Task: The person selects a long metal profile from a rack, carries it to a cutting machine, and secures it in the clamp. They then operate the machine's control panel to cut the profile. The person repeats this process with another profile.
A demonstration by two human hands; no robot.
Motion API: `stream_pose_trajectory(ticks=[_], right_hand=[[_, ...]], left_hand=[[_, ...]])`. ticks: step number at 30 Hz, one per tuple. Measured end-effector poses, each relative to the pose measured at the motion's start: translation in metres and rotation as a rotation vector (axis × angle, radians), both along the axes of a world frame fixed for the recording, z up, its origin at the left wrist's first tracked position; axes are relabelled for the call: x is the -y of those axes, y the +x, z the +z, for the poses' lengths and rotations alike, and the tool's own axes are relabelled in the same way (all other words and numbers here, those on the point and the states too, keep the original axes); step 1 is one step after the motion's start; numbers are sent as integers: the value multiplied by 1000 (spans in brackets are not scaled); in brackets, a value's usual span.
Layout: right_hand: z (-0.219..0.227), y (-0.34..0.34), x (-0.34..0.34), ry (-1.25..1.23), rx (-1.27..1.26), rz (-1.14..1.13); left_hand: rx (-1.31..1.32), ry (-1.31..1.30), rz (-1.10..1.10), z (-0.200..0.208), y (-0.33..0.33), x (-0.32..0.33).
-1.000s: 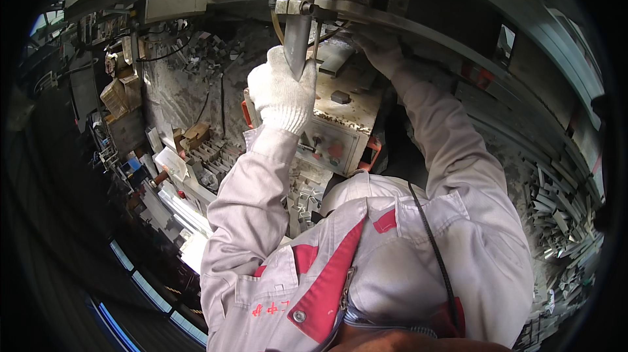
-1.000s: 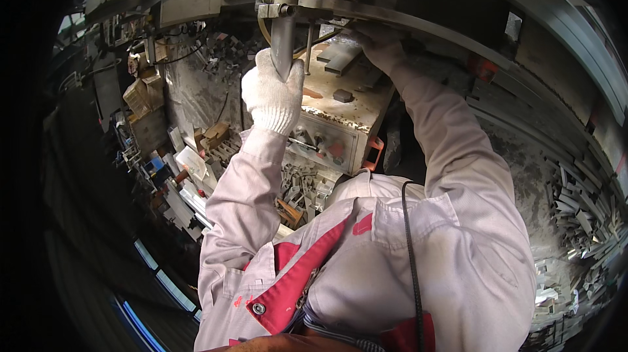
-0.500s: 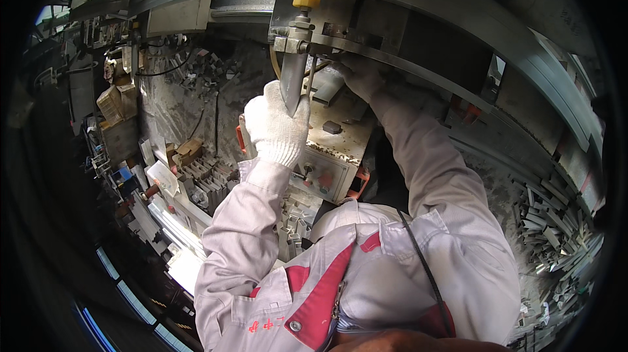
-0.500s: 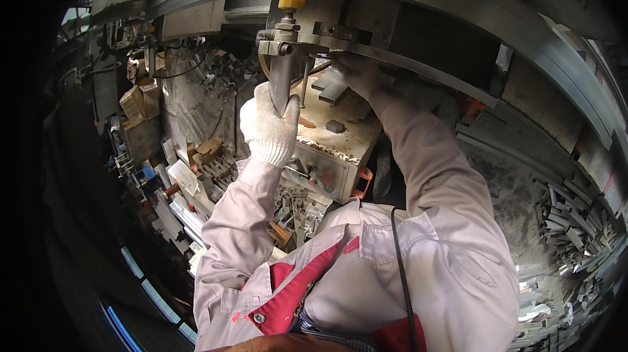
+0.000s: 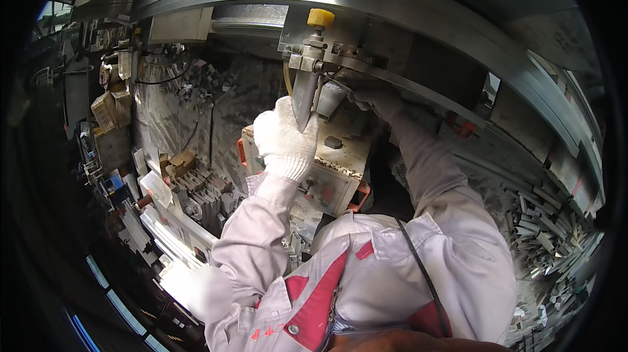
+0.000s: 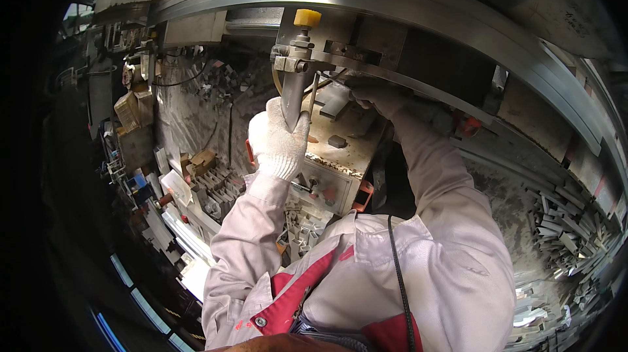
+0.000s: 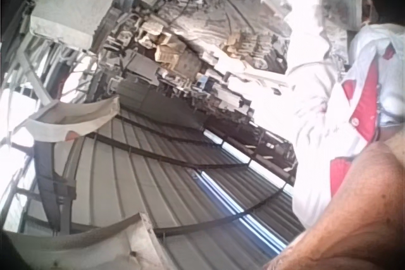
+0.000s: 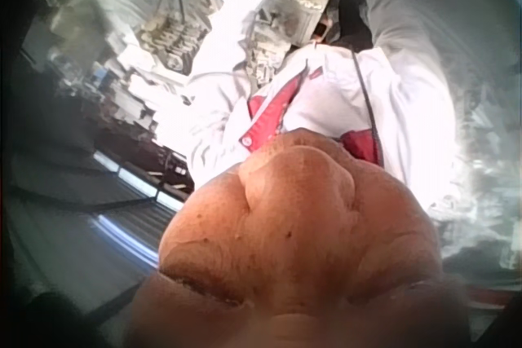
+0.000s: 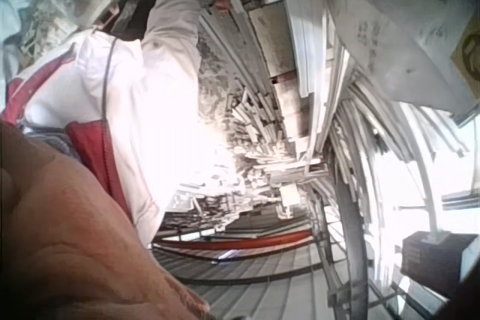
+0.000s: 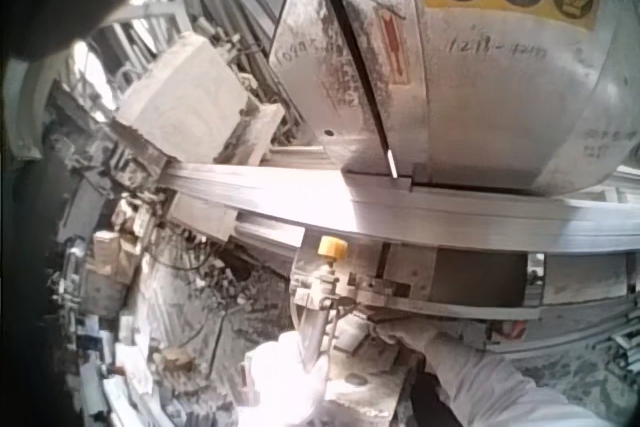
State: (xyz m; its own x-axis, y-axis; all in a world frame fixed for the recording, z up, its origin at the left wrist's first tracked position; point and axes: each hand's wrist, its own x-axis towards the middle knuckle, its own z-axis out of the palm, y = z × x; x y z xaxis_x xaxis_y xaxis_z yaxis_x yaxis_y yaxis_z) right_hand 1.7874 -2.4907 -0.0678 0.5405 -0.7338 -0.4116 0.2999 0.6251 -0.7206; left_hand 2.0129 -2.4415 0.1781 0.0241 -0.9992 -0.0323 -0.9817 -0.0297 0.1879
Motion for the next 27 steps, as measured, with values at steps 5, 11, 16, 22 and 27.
stream_pose_trajectory(ticks=[5,11,16,22,27], right_hand=[[85,-27,-21,161,-343,49],[181,-22,-33,-163,-427,-138],[216,-15,-28,-387,-589,-73],[213,-11,-34,-445,-761,-118],[162,-21,-37,-361,-763,-165]], left_hand=[[-4,57,33,1,8,4],[-93,104,67,-2,11,12],[49,186,25,-13,6,13],[36,233,-10,-24,3,14],[18,237,-11,-27,6,15]])
